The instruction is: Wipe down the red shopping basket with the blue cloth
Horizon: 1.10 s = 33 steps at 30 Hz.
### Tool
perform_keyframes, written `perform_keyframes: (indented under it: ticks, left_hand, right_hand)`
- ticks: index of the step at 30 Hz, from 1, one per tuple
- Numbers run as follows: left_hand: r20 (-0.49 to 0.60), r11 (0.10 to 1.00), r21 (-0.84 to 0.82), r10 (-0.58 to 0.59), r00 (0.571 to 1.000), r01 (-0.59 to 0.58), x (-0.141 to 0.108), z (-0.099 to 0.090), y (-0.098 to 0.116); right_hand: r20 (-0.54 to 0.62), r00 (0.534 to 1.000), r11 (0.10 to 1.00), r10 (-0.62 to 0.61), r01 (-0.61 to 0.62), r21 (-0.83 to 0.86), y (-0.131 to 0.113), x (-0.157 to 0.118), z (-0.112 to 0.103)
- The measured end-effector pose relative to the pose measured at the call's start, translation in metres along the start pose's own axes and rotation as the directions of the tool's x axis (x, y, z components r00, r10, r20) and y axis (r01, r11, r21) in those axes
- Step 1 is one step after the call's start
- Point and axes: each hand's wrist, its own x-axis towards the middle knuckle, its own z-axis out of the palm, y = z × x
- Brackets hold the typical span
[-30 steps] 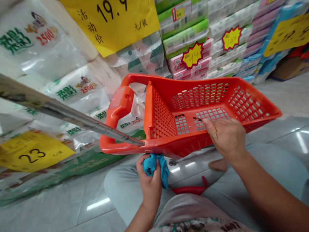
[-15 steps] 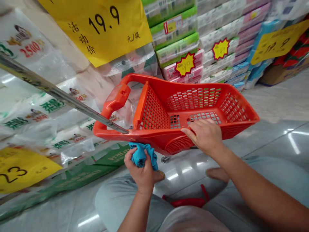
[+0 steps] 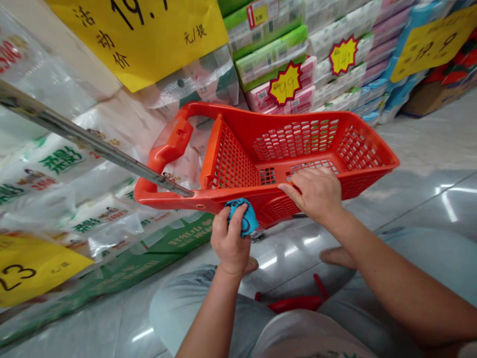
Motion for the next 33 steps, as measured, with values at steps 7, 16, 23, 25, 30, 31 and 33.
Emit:
perform_keyframes:
  ticks: [7, 16, 23, 25, 30, 31, 33]
  left_hand:
    - [0.159, 0.988, -0.017, 0.152, 0.976, -0.151, -0.002, 0.011, 0.006]
    - [0.141, 0.967, -0.085, 0.251, 0.958, -0.240, 0.013, 0.021, 0.030]
    - [0.179, 0.964, -0.167, 0.237, 0.955, -0.208, 0.014, 0.043, 0.054]
    - [0.209, 0.943, -0.159, 0.321, 0.924, -0.292, 0.014, 0.050, 0.055]
    - [0.282, 0.906, -0.160, 0.423, 0.861, -0.392, -0.002, 0.052, 0.030]
    - [0.275, 0.913, -0.160, 0.407, 0.871, -0.376, -0.002, 0.050, 0.026]
    - [0.249, 0.934, -0.159, 0.353, 0.902, -0.321, 0.000, 0.049, 0.026]
  right_hand:
    - [0.109, 0.993, 0.997, 0.054, -0.060, 0.054, -0.001, 0.001, -0.008]
    - [0.217, 0.976, 0.936, 0.010, -0.085, 0.341, 0.012, -0.003, -0.029]
    - [0.180, 0.980, 0.776, 0.083, -0.177, 0.605, 0.017, -0.004, -0.039]
    - [0.197, 0.969, 0.685, 0.151, -0.247, 0.685, 0.018, -0.003, -0.043]
    - [0.202, 0.959, 0.633, 0.198, -0.283, 0.721, 0.025, -0.006, -0.049]
    - [0.190, 0.964, 0.650, 0.185, -0.265, 0.712, 0.026, -0.007, -0.049]
    - [0.152, 0.975, 0.678, 0.163, -0.223, 0.701, 0.027, -0.008, -0.047]
